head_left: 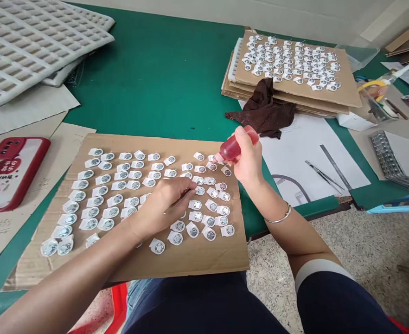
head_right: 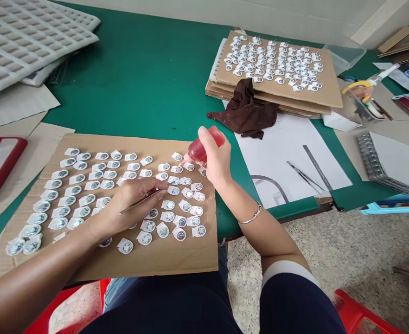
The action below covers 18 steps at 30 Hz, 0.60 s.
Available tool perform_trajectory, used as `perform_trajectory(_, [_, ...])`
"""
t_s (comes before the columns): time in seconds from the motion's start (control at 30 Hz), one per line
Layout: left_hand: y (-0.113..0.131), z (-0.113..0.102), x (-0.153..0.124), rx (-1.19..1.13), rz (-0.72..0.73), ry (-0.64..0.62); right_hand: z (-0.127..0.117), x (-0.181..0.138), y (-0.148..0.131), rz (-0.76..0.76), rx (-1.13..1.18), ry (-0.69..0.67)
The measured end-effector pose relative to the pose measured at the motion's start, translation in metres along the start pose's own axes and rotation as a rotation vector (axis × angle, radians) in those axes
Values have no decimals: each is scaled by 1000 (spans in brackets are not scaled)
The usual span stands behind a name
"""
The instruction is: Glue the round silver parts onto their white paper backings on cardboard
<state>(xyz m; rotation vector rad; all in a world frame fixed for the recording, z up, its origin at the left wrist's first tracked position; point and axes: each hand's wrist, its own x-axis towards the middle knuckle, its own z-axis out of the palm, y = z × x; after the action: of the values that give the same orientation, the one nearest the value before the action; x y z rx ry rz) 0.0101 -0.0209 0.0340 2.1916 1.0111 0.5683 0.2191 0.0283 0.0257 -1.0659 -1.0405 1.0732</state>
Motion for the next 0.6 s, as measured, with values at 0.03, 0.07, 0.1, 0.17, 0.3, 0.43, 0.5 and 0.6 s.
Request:
perform_trajectory(0.03, [0,1,0,5,0,-9,1,0,0,3,-2,13])
perform_trajectory(0.07, [1,1,1,7,-1,-21,1,-1,0,7,-8,25])
perform_trajectory(0.1, [2,1,1,9,-2,-35,2,-2,1,13,-14,35])
perform_trajectory(0.17, [4,-1,2,6,12,-59,3,-4,1,23,-23,55])
perform_trajectory(0.3, [5,-1,2,18,76,-88,7,-9,-2,-6,-79,78])
perform_trajectory(0.43, [-1,6,-2,114,176,-62,14,-17,-3,-137,-284,45])
perform_trajectory(0.5, [-4,12,-5,210,228,-42,18,-21,-3,-205,-388,7])
perform_trajectory(0.6, [-3,19,-8,413,318,-51,22,-24,0,-283,-464,-52])
